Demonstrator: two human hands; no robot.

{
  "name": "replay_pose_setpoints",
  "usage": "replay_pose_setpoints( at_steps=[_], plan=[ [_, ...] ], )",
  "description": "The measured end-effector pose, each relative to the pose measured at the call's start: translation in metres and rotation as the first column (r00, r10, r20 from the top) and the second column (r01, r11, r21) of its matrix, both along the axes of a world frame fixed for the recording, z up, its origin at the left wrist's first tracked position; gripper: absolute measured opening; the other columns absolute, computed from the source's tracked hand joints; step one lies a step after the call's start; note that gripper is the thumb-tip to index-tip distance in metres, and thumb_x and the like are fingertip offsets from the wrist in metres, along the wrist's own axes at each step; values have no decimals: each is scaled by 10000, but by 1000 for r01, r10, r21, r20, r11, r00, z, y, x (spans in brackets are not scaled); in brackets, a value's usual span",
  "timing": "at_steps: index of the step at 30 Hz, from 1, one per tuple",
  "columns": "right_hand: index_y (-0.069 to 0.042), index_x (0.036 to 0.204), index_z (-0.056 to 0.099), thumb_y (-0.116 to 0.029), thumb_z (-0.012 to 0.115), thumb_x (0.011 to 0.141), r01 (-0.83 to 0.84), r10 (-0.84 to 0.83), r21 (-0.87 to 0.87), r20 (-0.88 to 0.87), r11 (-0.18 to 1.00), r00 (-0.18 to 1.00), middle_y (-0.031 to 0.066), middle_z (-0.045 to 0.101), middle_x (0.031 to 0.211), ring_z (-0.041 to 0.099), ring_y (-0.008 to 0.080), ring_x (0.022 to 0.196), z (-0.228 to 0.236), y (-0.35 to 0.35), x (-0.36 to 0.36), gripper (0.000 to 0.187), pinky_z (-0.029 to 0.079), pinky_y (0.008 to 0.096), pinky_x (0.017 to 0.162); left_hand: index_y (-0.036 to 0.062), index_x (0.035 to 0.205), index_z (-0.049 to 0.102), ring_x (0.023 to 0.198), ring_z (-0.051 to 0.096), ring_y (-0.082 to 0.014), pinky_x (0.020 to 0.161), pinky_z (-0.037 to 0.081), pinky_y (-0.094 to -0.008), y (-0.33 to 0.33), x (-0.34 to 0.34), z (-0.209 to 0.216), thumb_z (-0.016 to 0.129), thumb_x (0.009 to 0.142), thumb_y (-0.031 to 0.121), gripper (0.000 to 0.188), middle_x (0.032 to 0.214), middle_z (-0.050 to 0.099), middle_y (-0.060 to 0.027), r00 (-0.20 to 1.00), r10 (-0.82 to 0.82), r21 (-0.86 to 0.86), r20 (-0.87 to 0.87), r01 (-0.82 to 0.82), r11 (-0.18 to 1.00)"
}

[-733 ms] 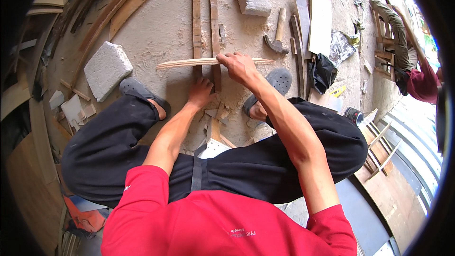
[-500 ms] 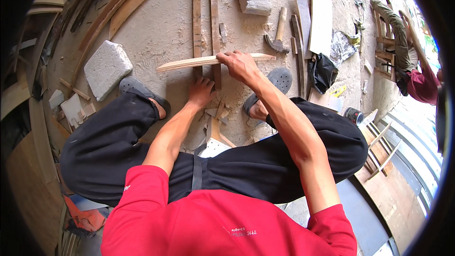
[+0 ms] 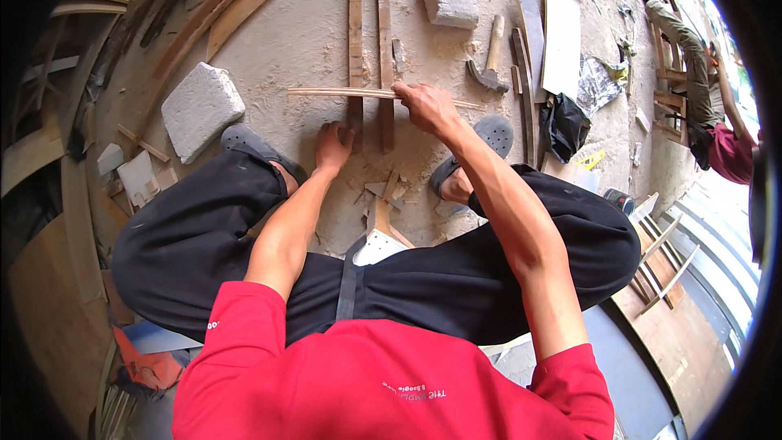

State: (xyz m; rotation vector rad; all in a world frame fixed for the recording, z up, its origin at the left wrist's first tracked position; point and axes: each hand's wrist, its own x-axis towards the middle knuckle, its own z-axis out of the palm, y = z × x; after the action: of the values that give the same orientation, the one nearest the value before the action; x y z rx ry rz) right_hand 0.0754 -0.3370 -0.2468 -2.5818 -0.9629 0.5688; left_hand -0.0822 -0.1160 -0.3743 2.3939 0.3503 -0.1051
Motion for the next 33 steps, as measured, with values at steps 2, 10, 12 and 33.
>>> replay_pose_setpoints(
  at_steps=[2,10,12,33],
  plan=[
    [-162,1125,582,-33,522,816,24,-24,-13,0,1000,1000,127,690,958,667,337,914,-7,-2,0,340,545,449,729,46,1057,621,950,617,-356,827,495,-452,0,3,4,698,836,308,351,993,643,-165,992,26,-24,-124,-29,999],
    [-169,1134,578,-43,513,837,-32,33,-16,18,999,999,101,695,971,671,326,922,2,4,-2,329,548,454,712,-8,1203,560,1000,653,-285,846,505,-385,-11,5,10,764,762,414,643,1099,668,-174,934,41,-187,-354,-114,976],
    [-169,1133,576,-45,512,841,-27,27,-47,10,999,1000,97,696,973,672,326,924,3,6,-2,323,548,457,709,-5,1204,554,997,653,-288,842,505,-386,-15,7,10,772,754,408,648,1086,671,-174,929,61,-140,-365,-119,983],
    [-157,1095,589,-46,516,837,-19,22,-49,43,999,999,107,691,949,672,331,913,2,3,-8,290,551,458,710,19,1063,558,985,618,-392,830,495,-472,-18,19,12,764,698,367,545,1038,645,-221,909,-14,-34,-416,0,999]
  ],
)
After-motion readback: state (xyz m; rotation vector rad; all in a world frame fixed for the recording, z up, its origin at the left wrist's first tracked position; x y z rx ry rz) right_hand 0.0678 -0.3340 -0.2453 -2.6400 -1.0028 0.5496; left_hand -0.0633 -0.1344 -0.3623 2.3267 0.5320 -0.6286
